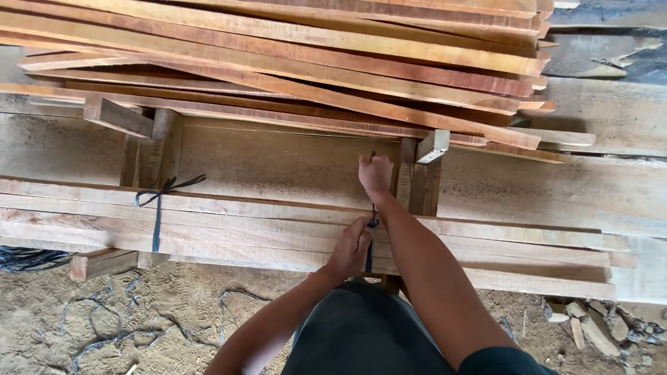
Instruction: Bundling several long wooden planks together using flexible black ties.
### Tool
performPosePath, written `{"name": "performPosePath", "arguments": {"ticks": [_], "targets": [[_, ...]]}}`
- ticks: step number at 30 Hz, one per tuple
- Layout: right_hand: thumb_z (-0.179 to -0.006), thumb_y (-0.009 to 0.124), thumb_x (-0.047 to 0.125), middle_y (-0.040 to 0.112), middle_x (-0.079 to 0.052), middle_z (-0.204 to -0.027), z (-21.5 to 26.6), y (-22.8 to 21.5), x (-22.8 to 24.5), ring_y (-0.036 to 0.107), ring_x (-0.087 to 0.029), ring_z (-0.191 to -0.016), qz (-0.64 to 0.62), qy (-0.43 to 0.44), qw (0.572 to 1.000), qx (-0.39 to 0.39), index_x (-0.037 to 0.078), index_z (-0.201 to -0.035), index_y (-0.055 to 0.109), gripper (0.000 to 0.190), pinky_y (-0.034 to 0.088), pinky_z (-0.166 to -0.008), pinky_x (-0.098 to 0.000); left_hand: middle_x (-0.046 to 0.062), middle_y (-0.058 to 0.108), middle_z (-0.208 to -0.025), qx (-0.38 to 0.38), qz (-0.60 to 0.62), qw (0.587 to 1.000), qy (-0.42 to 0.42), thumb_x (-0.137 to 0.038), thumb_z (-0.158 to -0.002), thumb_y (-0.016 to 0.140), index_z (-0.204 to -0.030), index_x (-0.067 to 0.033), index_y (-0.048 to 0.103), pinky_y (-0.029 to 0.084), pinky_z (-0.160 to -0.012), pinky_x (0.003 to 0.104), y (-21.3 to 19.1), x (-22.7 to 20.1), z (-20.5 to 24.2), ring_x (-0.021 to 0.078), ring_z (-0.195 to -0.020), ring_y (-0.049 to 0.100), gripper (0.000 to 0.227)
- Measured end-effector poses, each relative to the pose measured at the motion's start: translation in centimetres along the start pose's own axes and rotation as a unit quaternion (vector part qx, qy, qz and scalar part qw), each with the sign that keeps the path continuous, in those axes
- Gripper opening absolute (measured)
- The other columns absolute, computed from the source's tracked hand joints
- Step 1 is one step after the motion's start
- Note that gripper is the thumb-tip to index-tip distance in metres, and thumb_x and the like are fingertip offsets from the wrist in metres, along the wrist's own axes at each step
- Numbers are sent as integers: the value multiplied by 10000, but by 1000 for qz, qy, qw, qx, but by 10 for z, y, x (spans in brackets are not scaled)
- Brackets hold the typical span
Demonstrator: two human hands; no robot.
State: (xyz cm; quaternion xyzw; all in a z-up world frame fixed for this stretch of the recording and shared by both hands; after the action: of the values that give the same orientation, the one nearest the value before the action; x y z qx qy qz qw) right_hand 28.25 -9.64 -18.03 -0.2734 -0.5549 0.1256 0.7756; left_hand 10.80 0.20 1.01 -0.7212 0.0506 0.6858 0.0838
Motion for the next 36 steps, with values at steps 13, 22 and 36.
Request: {"name": "performPosePath", "arguments": {"ticks": [13,22,36], "targets": [[-863,543,168,253,-37,-370,24,-74,50,245,-117,-379,-47,-82,987,-129,66,-402,413,490,246,-363,-386,15,462,-700,-52,19,998,-14,-158,-1134,278,-901,-107,481,406,-644,284,7,1,8,80,-708,481,314],[-882,552,193,337,-60,-359,13,-39,40,300,-133,-340,-33,-75,994,-75,81,-411,478,489,252,-350,-375,119,510,-726,8,-86,996,39,-195,-1109,300,-990,-54,508,501,-638,371,7,-19,4,281,-636,563,278],[-862,602,275,504,-126,-464,-22,15,-32,536,-233,-416,22,24,999,12,66,-493,501,436,319,-363,-444,107,409,-743,48,-131,990,26,-161,-1122,329,-991,-39,481,455,-592,392,14,3,-3,313,-602,505,235]]}}
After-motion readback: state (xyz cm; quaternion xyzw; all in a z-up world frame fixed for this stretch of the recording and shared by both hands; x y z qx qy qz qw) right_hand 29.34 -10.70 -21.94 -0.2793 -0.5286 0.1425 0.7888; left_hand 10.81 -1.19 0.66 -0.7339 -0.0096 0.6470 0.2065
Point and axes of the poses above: each hand's wrist, its own z-axis away from the middle knuckle, its own y-axis out of the palm, x = y × z, the point moved 10 cm from there along -z, towards the middle knuckle
